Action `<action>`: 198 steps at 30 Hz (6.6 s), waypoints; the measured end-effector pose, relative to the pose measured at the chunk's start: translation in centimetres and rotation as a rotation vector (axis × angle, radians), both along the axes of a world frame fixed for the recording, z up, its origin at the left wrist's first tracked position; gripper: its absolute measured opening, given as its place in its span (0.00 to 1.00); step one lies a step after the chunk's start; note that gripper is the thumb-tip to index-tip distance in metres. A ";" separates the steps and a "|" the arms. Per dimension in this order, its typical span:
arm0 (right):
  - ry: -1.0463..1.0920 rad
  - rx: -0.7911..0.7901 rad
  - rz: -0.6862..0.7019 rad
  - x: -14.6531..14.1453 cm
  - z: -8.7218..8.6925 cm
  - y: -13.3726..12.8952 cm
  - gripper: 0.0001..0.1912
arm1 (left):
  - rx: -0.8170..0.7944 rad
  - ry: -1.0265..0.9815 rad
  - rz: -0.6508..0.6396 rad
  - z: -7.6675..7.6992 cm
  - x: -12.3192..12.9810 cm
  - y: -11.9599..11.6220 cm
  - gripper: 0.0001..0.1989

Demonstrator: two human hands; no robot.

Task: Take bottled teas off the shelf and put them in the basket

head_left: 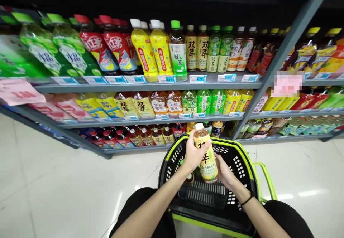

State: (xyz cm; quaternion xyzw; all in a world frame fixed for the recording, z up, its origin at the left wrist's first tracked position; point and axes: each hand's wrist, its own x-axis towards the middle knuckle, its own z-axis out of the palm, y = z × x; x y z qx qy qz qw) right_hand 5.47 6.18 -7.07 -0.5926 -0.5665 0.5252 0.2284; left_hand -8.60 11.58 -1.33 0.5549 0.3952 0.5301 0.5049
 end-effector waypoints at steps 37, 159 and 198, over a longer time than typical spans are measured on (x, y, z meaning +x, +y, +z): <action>0.921 -0.397 0.284 0.4 -3.4 -2.7 0.39 | 0.327 0.008 -0.217 -0.5 -0.2 -1.6 0.24; 0.930 -0.451 0.253 0.8 -3.5 -3.1 0.37 | 0.342 -0.011 -0.195 -1.7 0.5 -1.1 0.22; 0.989 -0.445 0.162 0.6 -2.8 -2.8 0.36 | 0.258 0.063 -0.147 -1.0 0.1 -0.7 0.23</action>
